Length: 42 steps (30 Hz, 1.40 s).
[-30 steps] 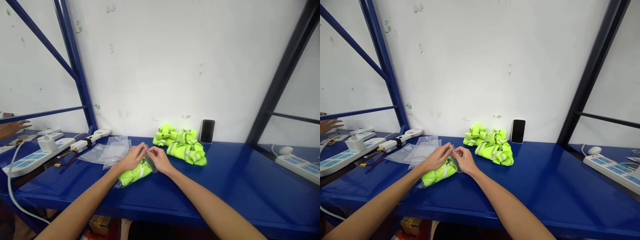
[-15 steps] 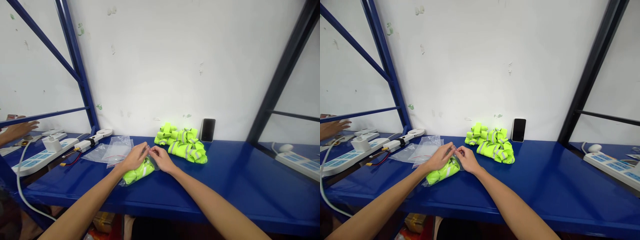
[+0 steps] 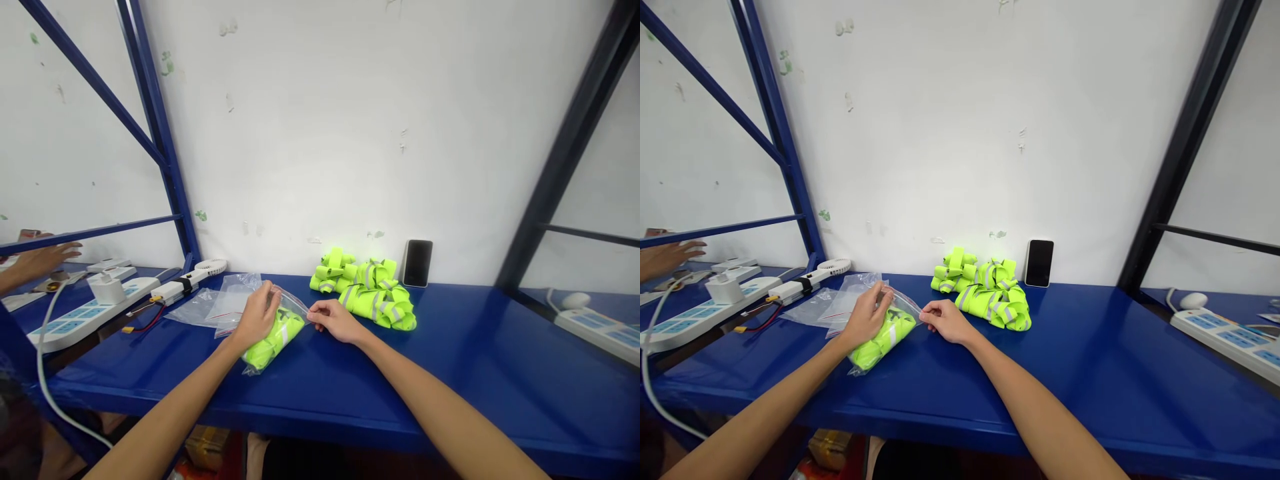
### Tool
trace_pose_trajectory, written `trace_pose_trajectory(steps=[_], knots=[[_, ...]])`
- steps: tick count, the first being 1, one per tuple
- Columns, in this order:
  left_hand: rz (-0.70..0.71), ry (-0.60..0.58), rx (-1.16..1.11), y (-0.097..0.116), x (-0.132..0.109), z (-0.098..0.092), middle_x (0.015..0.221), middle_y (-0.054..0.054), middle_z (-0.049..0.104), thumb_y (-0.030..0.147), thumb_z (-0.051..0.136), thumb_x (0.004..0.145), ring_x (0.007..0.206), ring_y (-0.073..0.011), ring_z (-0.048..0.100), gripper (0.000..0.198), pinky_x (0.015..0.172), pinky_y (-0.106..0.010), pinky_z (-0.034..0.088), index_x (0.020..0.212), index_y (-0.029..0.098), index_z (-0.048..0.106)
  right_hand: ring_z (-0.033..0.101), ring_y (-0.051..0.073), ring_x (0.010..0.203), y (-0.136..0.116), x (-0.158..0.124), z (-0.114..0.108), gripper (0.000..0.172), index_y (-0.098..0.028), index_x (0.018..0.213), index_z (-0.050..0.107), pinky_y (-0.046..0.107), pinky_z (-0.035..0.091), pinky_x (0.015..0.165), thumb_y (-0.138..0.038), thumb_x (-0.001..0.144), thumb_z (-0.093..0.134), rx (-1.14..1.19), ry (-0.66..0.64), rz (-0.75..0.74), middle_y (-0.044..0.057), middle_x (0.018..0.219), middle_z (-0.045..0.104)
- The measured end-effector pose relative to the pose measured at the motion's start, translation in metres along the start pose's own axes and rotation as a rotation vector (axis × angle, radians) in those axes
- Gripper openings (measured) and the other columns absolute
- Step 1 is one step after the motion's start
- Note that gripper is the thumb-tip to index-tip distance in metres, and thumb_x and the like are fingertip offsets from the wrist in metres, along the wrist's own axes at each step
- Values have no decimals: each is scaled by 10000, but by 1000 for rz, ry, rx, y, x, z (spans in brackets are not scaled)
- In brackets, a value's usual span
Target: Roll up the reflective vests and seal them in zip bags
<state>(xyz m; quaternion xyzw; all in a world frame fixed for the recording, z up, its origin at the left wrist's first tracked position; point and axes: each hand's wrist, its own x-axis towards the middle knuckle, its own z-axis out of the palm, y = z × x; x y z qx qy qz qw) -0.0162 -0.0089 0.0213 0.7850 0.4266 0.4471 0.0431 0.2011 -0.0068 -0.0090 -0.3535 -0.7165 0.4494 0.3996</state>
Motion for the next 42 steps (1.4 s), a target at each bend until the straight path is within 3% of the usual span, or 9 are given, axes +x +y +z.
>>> trace_pose_trajectory(steps=[6,12,16,20,27,31,35,38,42], knots=[[-1,-26,18,1,0,0,662,15,463,348,366,951,620,-166,450,247,619,-303,340,736,229,353,513,104,485,-5,-2,2,195,-161,711,607,227,399,500,-340,789,594,-86,12,-27,-17,584,548],[6,-77,25,1,5,4,699,-1,531,364,362,950,644,-182,495,217,632,-311,353,797,222,419,557,126,560,-6,0,3,154,-161,827,629,239,434,561,-307,792,594,-20,-1,-23,-3,646,583],[24,-112,16,3,7,6,725,-9,555,364,365,948,651,-182,506,209,636,-307,359,829,214,450,502,113,553,-6,2,7,132,-173,781,594,226,372,541,-276,837,534,-189,86,-108,-11,638,562],[-10,-82,4,2,7,5,668,17,513,371,369,948,617,-164,483,233,619,-292,348,802,209,450,476,111,580,-10,-2,14,131,-186,836,559,226,333,563,-249,891,458,-365,156,-235,-29,653,536],[-104,-43,-105,-1,8,5,708,16,562,422,411,928,600,-146,504,265,591,-273,365,842,194,517,460,117,576,-15,-1,21,152,-190,869,552,234,334,580,-311,915,473,-356,185,-249,-40,635,503],[-152,-98,-273,-4,17,1,764,-15,627,457,427,907,699,-170,583,320,657,-277,437,840,182,576,461,122,572,-15,2,20,183,-192,835,549,240,323,581,-301,931,439,-408,215,-239,-34,628,508],[-233,-206,-386,-27,35,-15,980,-100,697,498,303,918,951,-239,626,501,780,-326,486,871,153,663,497,141,606,-10,1,18,181,-192,881,551,250,320,593,-245,938,387,-513,156,-164,-10,675,554],[-263,-89,-25,-55,36,-24,1058,-122,689,479,292,903,1034,-263,604,508,871,-367,466,944,153,680,517,153,624,-7,1,16,184,-195,852,541,258,327,613,-199,923,371,-577,115,-116,4,695,573],[-255,-402,488,-75,19,-19,1119,-120,666,416,331,872,1021,-304,608,442,855,-423,457,1035,207,684,525,151,635,-5,4,16,186,-200,854,541,258,338,628,-210,918,367,-532,194,-123,3,737,595]])
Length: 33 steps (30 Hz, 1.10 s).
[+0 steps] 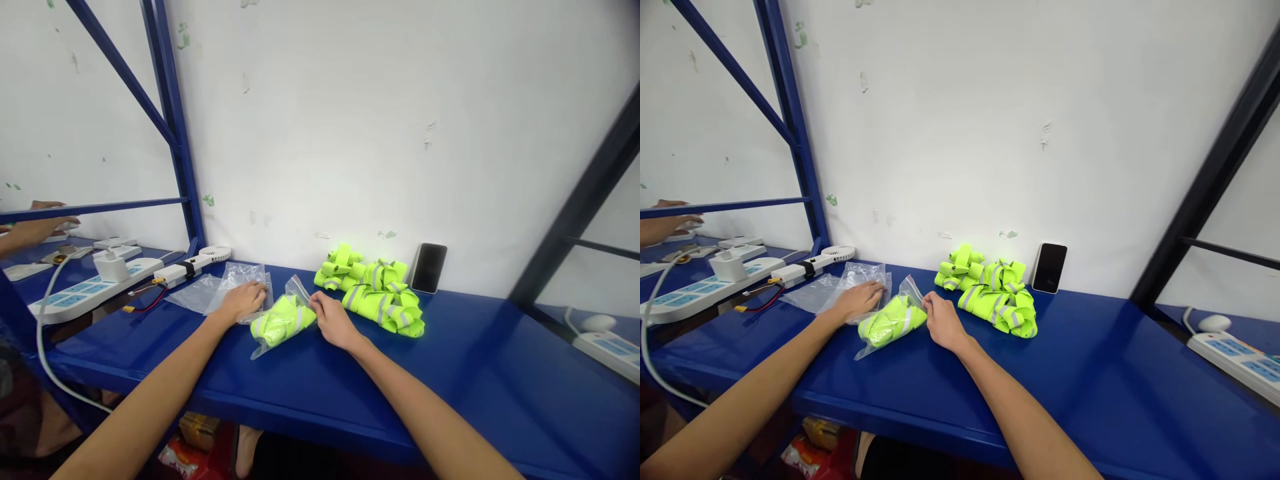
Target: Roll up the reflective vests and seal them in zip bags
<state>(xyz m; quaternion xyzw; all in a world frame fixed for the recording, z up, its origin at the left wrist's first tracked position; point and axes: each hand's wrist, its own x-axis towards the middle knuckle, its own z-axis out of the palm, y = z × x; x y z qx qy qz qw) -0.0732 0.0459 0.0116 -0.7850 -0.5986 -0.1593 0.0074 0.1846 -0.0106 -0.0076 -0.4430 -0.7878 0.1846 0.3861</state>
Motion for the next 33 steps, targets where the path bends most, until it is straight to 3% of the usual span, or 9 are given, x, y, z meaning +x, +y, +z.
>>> trace_pose_trajectory(steps=[2,7,15,18,21,25,27,30,33], knots=[[-33,-52,107,1,-5,7,1124,-126,658,392,296,876,999,-321,616,457,813,-443,465,1071,217,671,513,147,618,3,1,2,183,-203,846,548,255,332,609,-274,918,396,35,29,55,-8,709,583],[-198,-35,163,4,-13,4,1123,-153,649,388,306,863,983,-345,618,448,776,-451,470,1045,191,665,460,135,563,10,2,9,271,-200,722,507,246,291,549,-391,901,439,90,82,148,-32,594,495],[-409,229,122,-8,-22,-15,957,-163,696,423,289,892,897,-358,644,462,720,-426,460,1083,179,632,365,111,492,-24,9,3,239,-203,732,490,241,273,509,-352,910,434,123,235,-63,-58,531,372],[-448,346,75,-9,-23,-19,1013,-148,696,420,301,896,912,-356,639,444,718,-416,451,1122,199,612,420,120,453,-37,35,10,259,-217,799,480,235,321,470,-429,924,400,253,333,-3,-58,524,409],[-466,402,56,-9,-24,-20,1040,-145,693,402,310,898,918,-352,636,423,732,-413,441,1108,196,614,523,145,464,-40,75,22,327,-215,993,470,253,418,479,-487,946,295,410,428,130,-32,596,505],[-411,413,59,-10,-24,-18,1052,-151,688,382,318,899,911,-347,633,415,755,-419,431,1113,178,609,603,168,560,-30,113,26,385,-172,1170,456,315,493,579,-420,959,250,277,296,372,60,792,609],[-376,423,74,-9,-23,-18,1032,-151,691,372,331,896,909,-342,630,410,775,-423,425,1125,170,605,635,195,726,-22,115,15,310,-172,1144,515,349,504,728,-341,914,395,156,257,324,92,899,633],[-344,482,93,-3,-23,-20,1036,-139,684,346,333,899,947,-325,613,405,821,-418,413,1156,174,594,585,246,1005,-10,108,-19,296,-167,1108,584,396,419,949,-221,846,457,-160,306,110,121,1071,625],[-276,558,75,11,-22,-24,1116,-122,658,338,300,922,1029,-306,574,422,879,-406,396,1211,182,566,510,283,1161,10,104,-66,405,-153,1196,579,405,381,996,-145,810,457,-399,311,88,157,1264,538]])
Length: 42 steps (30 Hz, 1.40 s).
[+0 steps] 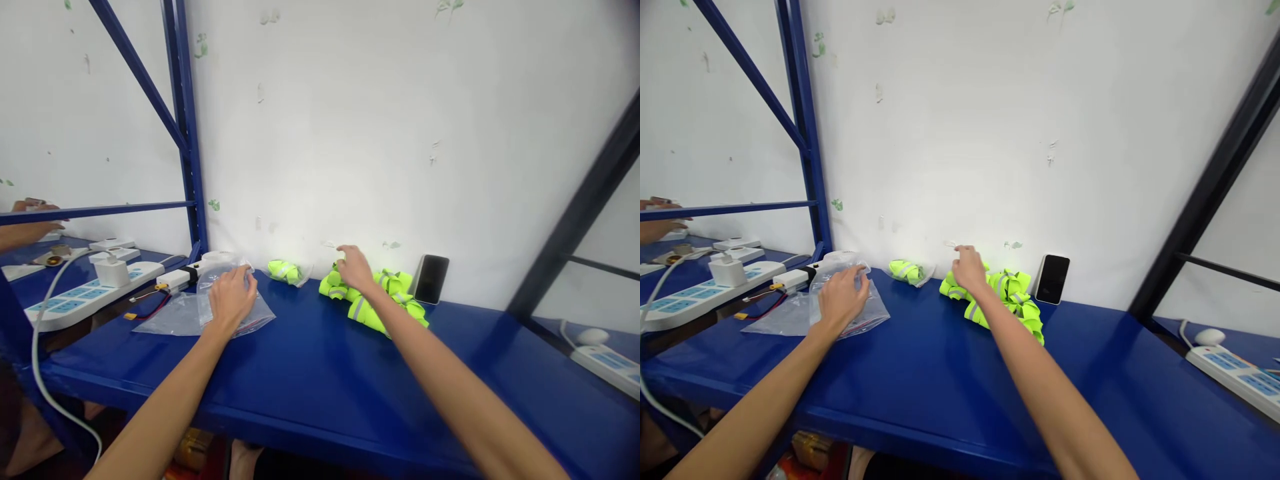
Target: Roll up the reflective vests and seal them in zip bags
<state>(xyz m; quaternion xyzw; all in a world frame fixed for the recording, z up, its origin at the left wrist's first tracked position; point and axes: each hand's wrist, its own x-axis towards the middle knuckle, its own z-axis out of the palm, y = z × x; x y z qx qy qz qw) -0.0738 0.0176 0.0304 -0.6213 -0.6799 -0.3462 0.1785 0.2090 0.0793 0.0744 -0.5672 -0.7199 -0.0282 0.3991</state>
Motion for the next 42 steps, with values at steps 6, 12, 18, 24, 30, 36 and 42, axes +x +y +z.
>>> trace_pose_trajectory(steps=[6,12,18,24,30,36,42], knots=[[115,-156,-32,42,-9,-2,1130,-151,634,408,295,936,1061,-343,531,488,847,-439,413,1304,166,506,465,301,1245,70,21,-26,769,-160,1435,366,371,407,968,-192,717,638,-40,-317,154,161,1428,430],[52,-242,-56,65,-15,4,1171,-191,587,503,346,910,1097,-377,491,552,863,-508,406,1336,174,469,625,268,960,82,21,-6,632,-76,1269,538,330,461,785,-342,713,672,-39,-312,295,180,1113,646],[236,-101,-346,80,-20,6,1175,-124,589,386,366,929,1127,-293,500,387,952,-411,398,1208,202,560,604,258,912,67,11,2,399,-170,1099,602,375,403,829,-267,717,661,-125,-218,232,103,947,668],[159,-21,-799,77,-29,14,1192,-107,579,375,386,929,1138,-229,531,448,986,-377,406,1342,203,405,543,191,608,34,-1,-37,382,-173,1175,517,311,404,643,-374,856,459,100,199,185,39,739,621],[-168,-357,-1472,66,-12,13,1258,-143,561,526,367,884,1116,-245,579,581,857,-373,505,1350,179,376,596,206,814,-9,-30,-74,309,-183,1040,581,300,457,719,-374,809,503,606,94,66,61,907,657],[-77,-800,-1581,75,-26,9,1235,-123,613,502,634,752,1050,-267,626,726,877,-377,496,1379,216,407,601,179,726,-18,-72,-24,248,-177,936,628,297,487,680,-326,740,604,877,-333,224,37,812,654],[-255,-766,-1553,76,-43,24,1163,-79,632,356,744,704,917,-229,649,790,822,-385,522,1391,279,361,657,205,767,2,-91,-4,405,-238,1182,535,375,527,715,-439,862,392,1187,-508,366,79,988,643]])
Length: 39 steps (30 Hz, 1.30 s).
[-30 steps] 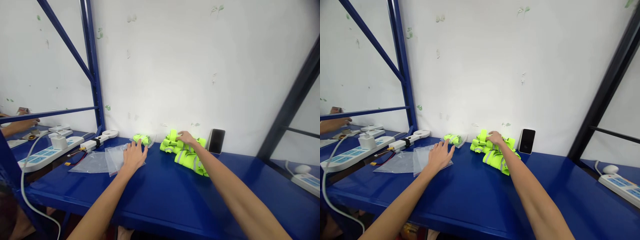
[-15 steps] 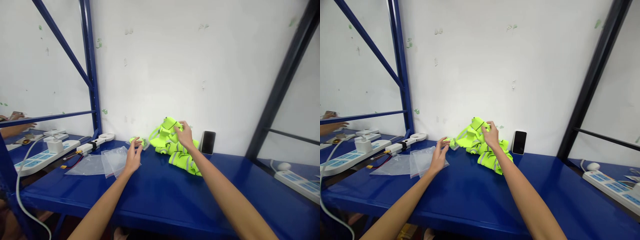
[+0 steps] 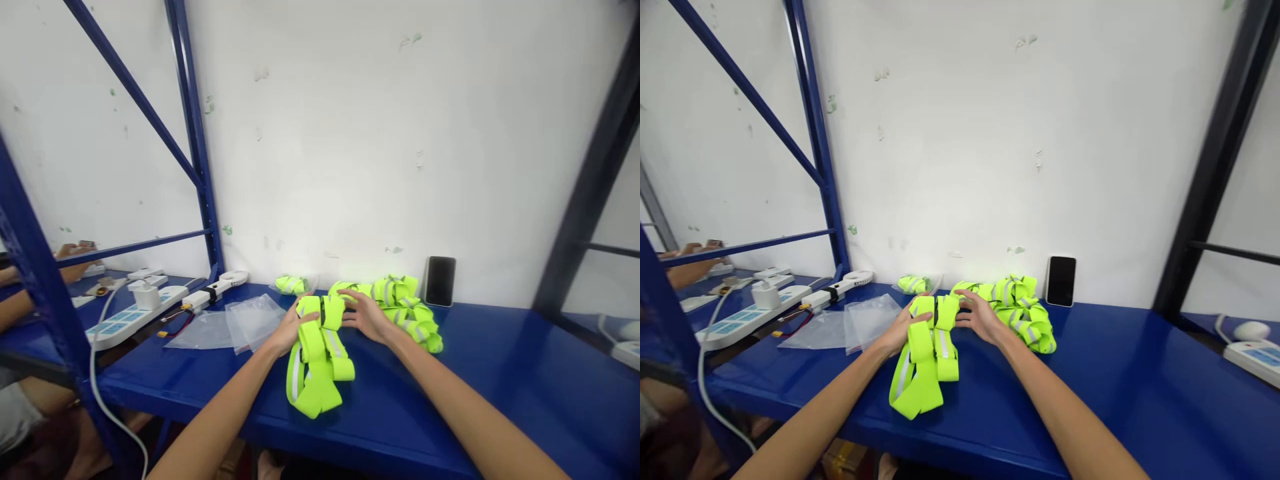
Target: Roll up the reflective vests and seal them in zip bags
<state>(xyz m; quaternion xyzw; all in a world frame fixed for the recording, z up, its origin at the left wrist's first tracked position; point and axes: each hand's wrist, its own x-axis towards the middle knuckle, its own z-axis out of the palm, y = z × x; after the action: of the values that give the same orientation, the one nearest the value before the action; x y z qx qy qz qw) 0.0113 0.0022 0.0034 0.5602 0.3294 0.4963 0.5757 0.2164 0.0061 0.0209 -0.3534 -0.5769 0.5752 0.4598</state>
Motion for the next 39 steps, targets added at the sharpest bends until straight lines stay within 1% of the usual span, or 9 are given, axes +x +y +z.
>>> trace_pose_trajectory(steps=[5,8,11,13,17,22,28,33,39], knots=[[5,140,-115,-9,3,-2,1110,-72,639,365,702,761,889,-221,659,874,844,-382,514,1462,289,185,591,227,993,9,-14,1,602,-268,1286,492,382,485,859,-189,697,587,-401,-107,-294,78,1155,589],[-37,99,-86,-9,4,-3,1078,-74,648,421,628,815,906,-226,653,707,838,-366,509,1421,254,305,516,254,1095,16,-18,6,558,-262,1267,537,422,420,959,-184,720,614,-726,-70,-450,95,1193,544],[-145,32,-165,-5,1,0,1103,-82,648,505,499,873,993,-248,635,531,869,-363,500,1310,205,458,512,243,1085,20,-19,5,464,-257,1256,544,432,393,992,-206,796,563,-793,-67,-498,95,1170,530],[-234,-66,-266,-1,-1,2,1104,-101,654,563,439,875,993,-280,639,574,858,-419,507,1298,175,447,467,239,1174,19,-18,1,399,-245,1200,577,421,347,1044,-192,807,533,-770,-62,-492,97,1226,486],[-168,-167,-338,3,-7,7,1104,-107,669,431,521,816,1003,-294,642,532,888,-441,493,1265,148,473,461,225,1188,16,-14,-6,334,-220,1020,640,371,358,1031,-127,735,493,-599,-42,-407,74,1182,506],[-94,-161,-265,2,-10,13,1153,-97,666,230,618,703,1027,-299,634,584,880,-416,487,1271,175,493,575,165,656,20,-4,-3,146,-187,798,615,281,454,576,-218,723,495,-168,41,-224,19,781,586],[-89,-134,-130,-12,0,6,1230,-114,625,252,659,727,1138,-318,570,536,866,-392,479,1244,171,540,408,88,375,23,-1,9,431,-254,1147,559,219,310,366,-385,741,623,166,343,-209,-72,569,510],[66,-70,-25,-13,3,4,1195,-77,633,212,744,679,1125,-269,581,789,938,-381,449,1380,260,385,293,56,323,22,-3,15,381,-193,1033,634,199,185,319,-424,730,629,230,337,-111,-76,481,455],[135,104,36,-16,8,0,1103,-97,671,411,739,718,1097,-275,595,501,931,-367,458,1128,164,592,380,94,368,28,-4,11,399,-155,983,593,215,266,375,-487,768,542,161,149,-58,-40,492,515]])
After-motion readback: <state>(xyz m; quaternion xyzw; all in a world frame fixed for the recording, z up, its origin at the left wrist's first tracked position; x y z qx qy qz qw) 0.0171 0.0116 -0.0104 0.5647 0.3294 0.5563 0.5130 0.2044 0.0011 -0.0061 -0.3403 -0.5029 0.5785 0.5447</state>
